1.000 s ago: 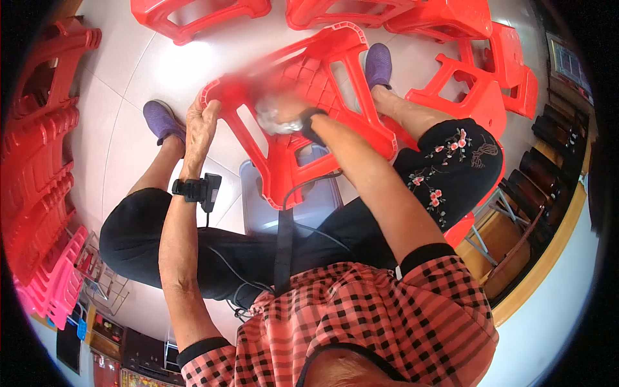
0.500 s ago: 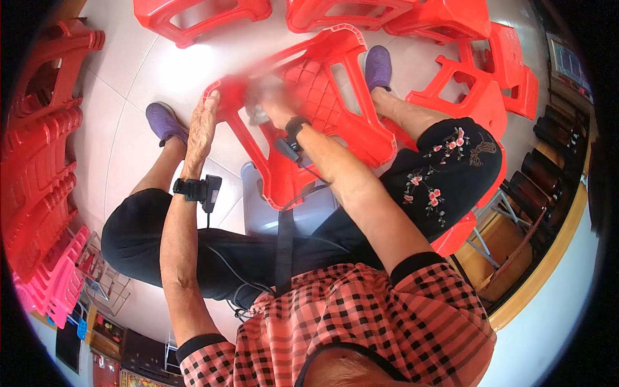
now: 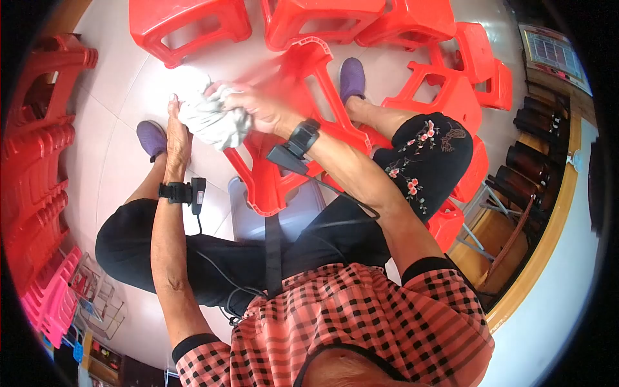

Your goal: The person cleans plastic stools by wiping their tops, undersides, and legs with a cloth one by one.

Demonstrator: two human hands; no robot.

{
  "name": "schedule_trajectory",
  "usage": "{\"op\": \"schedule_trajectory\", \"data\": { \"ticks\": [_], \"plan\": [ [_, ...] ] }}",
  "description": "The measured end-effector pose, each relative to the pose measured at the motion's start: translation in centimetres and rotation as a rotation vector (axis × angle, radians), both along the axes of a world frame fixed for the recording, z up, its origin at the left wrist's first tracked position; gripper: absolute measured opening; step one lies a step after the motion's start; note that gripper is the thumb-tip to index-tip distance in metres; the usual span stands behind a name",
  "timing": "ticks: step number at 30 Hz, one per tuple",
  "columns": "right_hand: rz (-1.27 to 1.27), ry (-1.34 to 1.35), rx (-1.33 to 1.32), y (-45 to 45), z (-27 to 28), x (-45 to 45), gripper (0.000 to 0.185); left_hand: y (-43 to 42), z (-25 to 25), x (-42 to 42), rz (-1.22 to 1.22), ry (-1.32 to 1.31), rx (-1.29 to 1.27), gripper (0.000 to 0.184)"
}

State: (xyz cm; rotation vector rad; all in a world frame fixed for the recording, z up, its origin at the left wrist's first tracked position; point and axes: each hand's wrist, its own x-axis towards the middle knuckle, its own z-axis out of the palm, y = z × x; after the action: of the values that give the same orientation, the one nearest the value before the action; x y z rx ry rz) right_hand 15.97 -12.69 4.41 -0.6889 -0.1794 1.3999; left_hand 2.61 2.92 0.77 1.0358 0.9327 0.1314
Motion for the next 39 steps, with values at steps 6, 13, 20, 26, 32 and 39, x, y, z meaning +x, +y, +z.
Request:
{"op": "schedule_trajectory", "data": {
  "ticks": [6,13,20,26,32,39],
  "plan": [
    [-0.475,0.276,-0.217,-7.1,-11.3,2.6,0.030,-1.3,-0.4,0.4,-0.353,0.037,0.641,0.049],
    [-1.034,-0.620,-0.967,-6.5,-10.1,4.6,0.033,-1.7,0.7,0.8,-0.427,0.011,0.558,0.048],
    [-0.248,-0.361,-0.445,-0.5,-8.2,-2.5,0.025,-1.9,0.6,0.1,-0.485,-0.054,0.566,0.036],
    [-0.017,-0.907,-0.478,-2.2,-6.0,1.5,0.023,-2.1,-0.1,-0.3,-0.483,-0.124,0.478,0.029],
    [0.292,-2.563,-0.388,-4.5,-0.7,9.4,0.009,-1.5,-2.0,-0.7,-0.486,-0.012,0.495,0.032],
    [0.299,-2.767,-0.521,-7.7,2.8,13.6,0.010,-1.5,-4.1,-0.6,-0.463,-0.095,0.631,0.032]
  ]
}}
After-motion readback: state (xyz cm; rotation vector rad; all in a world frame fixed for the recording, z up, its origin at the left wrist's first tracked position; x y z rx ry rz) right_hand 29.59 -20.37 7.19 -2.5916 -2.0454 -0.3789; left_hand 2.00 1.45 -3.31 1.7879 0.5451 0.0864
